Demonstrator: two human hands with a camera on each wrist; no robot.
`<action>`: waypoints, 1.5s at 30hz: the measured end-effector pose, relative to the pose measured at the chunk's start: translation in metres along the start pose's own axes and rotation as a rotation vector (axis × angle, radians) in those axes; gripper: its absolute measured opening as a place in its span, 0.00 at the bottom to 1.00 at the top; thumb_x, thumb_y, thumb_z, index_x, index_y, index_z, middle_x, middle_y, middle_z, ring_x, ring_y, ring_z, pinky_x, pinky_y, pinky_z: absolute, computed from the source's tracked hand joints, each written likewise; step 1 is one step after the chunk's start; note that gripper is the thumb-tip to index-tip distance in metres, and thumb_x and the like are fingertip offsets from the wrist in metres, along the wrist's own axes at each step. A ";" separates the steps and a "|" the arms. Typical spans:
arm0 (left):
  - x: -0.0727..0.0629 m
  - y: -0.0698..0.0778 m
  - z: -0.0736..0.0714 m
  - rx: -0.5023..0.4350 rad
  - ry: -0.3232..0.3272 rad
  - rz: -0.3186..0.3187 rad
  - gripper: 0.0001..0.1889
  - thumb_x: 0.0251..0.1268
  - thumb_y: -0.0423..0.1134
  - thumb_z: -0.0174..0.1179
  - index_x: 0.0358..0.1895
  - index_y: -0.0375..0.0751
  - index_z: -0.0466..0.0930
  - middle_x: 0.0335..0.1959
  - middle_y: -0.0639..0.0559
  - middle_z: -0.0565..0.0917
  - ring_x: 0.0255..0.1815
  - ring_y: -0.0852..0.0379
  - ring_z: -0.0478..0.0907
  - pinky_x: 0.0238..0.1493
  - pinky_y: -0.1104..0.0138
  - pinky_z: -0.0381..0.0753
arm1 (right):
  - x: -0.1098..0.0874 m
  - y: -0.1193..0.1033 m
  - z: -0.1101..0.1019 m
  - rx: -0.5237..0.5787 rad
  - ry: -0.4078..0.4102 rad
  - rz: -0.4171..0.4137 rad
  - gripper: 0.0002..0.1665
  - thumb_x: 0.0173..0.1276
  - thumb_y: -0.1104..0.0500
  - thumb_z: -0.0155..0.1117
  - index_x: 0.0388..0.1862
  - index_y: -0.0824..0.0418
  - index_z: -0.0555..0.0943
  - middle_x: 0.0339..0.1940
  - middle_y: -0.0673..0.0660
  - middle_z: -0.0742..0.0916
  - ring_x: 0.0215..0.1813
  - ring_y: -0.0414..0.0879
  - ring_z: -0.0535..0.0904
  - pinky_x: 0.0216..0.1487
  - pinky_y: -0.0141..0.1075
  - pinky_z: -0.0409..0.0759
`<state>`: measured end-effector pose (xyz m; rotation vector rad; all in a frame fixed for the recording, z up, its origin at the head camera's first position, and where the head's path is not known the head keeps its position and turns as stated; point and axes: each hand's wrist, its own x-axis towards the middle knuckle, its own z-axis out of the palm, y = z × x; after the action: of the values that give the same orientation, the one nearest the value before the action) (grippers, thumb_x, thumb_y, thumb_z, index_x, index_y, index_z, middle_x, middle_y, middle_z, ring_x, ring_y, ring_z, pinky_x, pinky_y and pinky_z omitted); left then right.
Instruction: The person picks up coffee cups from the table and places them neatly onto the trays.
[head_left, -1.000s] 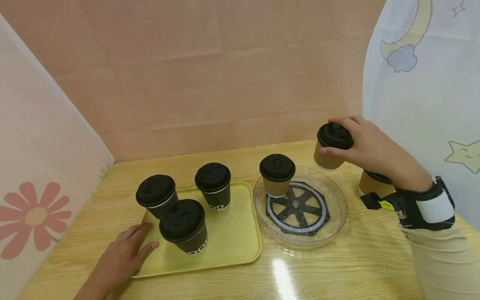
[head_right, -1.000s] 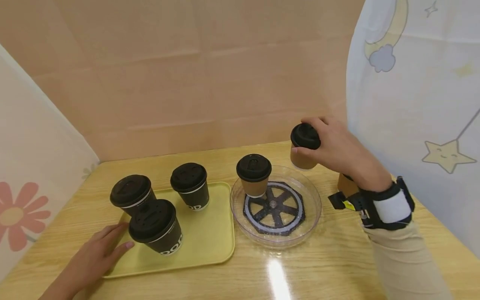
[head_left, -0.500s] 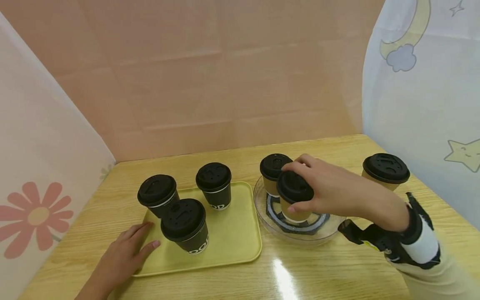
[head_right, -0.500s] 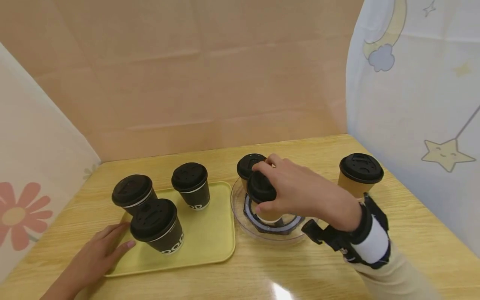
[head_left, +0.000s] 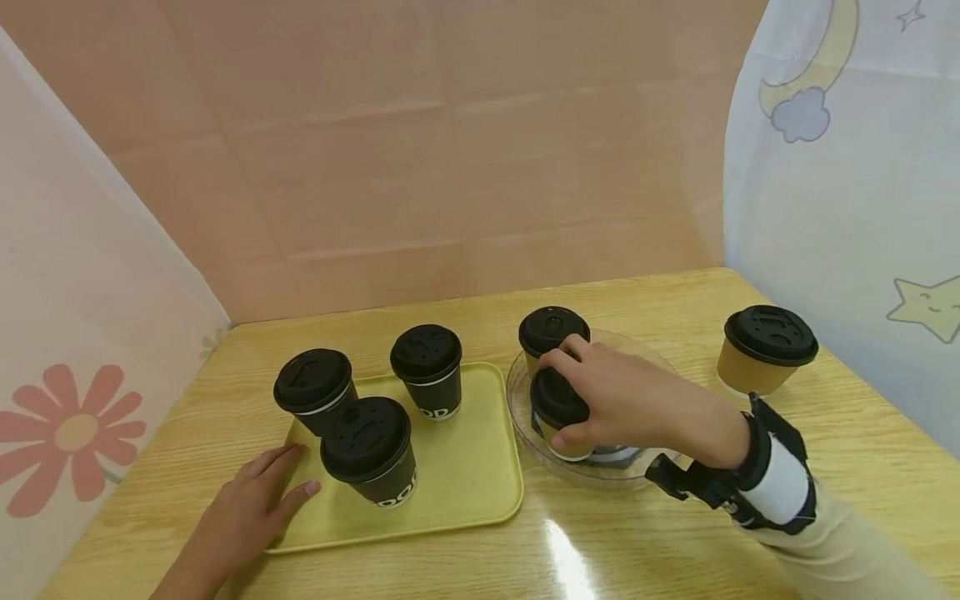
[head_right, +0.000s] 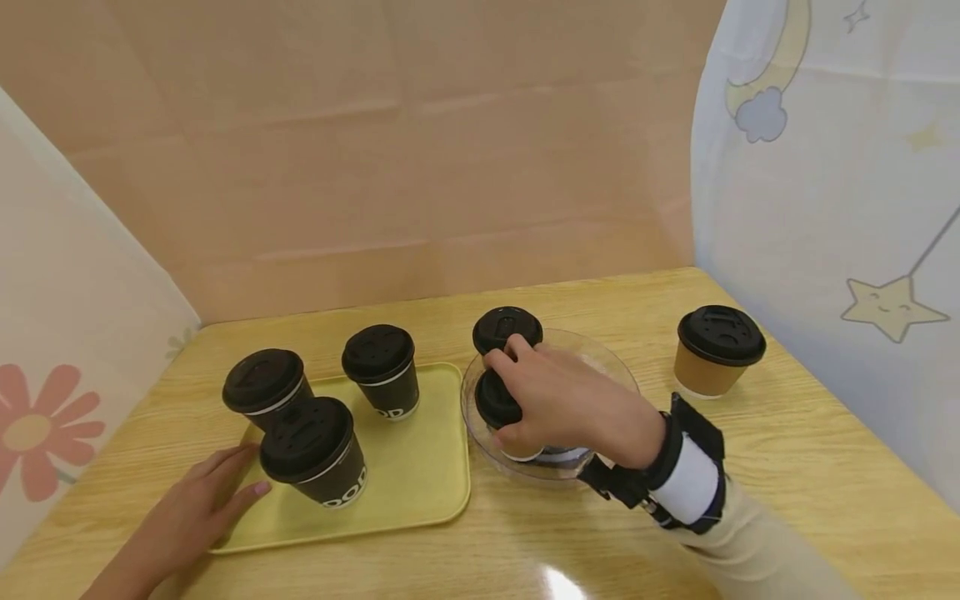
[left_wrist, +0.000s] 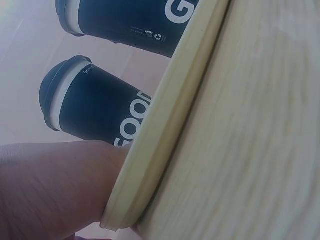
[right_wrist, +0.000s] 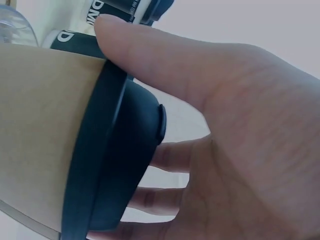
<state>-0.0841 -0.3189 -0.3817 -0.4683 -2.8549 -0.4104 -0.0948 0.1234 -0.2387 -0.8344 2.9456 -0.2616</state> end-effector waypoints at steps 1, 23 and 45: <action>0.001 0.000 0.000 0.000 0.000 0.003 0.28 0.66 0.52 0.61 0.62 0.36 0.75 0.59 0.38 0.78 0.59 0.33 0.76 0.53 0.39 0.75 | 0.000 0.000 0.001 0.007 -0.005 -0.001 0.42 0.55 0.39 0.73 0.65 0.54 0.70 0.50 0.53 0.75 0.40 0.45 0.75 0.38 0.38 0.77; -0.008 0.041 -0.061 -0.028 0.822 0.092 0.32 0.73 0.60 0.48 0.53 0.29 0.80 0.45 0.28 0.80 0.43 0.29 0.72 0.62 0.89 0.52 | -0.040 0.090 -0.005 -0.003 0.485 0.071 0.42 0.60 0.47 0.72 0.67 0.64 0.69 0.66 0.70 0.72 0.61 0.68 0.71 0.53 0.63 0.72; 0.065 0.257 0.035 0.325 0.143 0.851 0.14 0.69 0.44 0.59 0.57 0.54 0.79 0.50 0.64 0.82 0.49 0.67 0.80 0.43 0.72 0.78 | -0.078 0.194 0.063 0.089 0.653 0.205 0.37 0.59 0.62 0.72 0.65 0.71 0.67 0.68 0.81 0.63 0.60 0.83 0.64 0.50 0.72 0.67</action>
<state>-0.0627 -0.0566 -0.3367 -1.4030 -2.2317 0.1663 -0.1215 0.3175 -0.3342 -0.4917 3.5375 -0.7767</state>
